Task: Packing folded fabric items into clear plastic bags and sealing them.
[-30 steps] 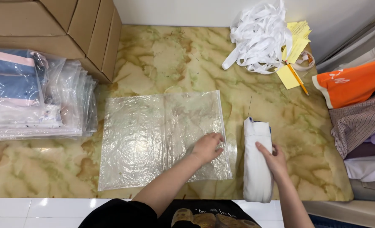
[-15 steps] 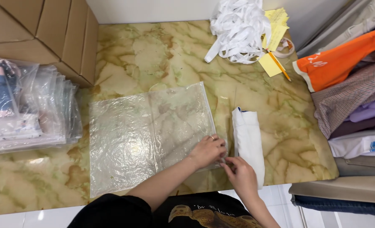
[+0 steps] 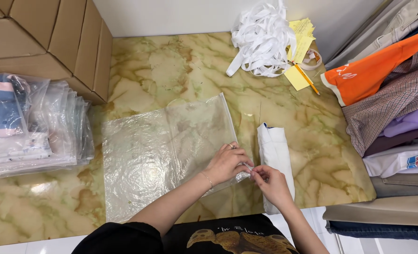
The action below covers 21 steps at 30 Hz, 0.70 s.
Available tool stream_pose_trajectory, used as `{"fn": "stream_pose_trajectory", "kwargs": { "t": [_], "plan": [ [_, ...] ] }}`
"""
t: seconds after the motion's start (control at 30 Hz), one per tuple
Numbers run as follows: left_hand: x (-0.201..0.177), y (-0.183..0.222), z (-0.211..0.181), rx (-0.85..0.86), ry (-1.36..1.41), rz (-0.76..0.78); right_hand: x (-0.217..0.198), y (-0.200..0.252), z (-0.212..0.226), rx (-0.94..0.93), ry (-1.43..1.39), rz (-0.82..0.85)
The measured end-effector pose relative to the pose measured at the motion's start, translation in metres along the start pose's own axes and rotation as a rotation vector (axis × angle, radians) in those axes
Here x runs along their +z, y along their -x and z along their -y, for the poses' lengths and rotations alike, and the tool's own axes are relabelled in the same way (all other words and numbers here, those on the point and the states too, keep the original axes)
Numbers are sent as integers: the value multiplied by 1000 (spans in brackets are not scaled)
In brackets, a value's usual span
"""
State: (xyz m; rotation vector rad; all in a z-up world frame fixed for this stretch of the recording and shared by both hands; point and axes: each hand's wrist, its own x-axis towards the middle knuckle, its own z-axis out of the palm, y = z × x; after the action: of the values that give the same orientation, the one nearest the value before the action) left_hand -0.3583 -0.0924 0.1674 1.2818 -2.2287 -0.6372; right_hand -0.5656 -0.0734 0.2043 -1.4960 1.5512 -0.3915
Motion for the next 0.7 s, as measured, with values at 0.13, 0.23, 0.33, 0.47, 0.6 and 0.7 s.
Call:
{"fn": "stream_pose_trajectory", "kwargs": {
  "t": [0.13, 0.23, 0.33, 0.47, 0.6, 0.7],
  "plan": [
    [-3, -3, 2, 35, -56, -5, 1, 0, -5, -87, -1, -43],
    [-13, -10, 11, 118, -165, -58, 0, 4, -7, -158, 50, -71],
    [-36, -21, 42, 53, -205, -128, -9, 9, -15, -139, 94, -114],
    [-107, -29, 77, -82, -357, -172, -19, 17, -37, -117, 103, -119],
    [-166, -38, 106, -177, -555, -213, -20, 26, -44, -102, 101, -112],
    [-178, -48, 125, -208, -650, -301, -17, 26, -49, -133, 110, -118]
  ]
}}
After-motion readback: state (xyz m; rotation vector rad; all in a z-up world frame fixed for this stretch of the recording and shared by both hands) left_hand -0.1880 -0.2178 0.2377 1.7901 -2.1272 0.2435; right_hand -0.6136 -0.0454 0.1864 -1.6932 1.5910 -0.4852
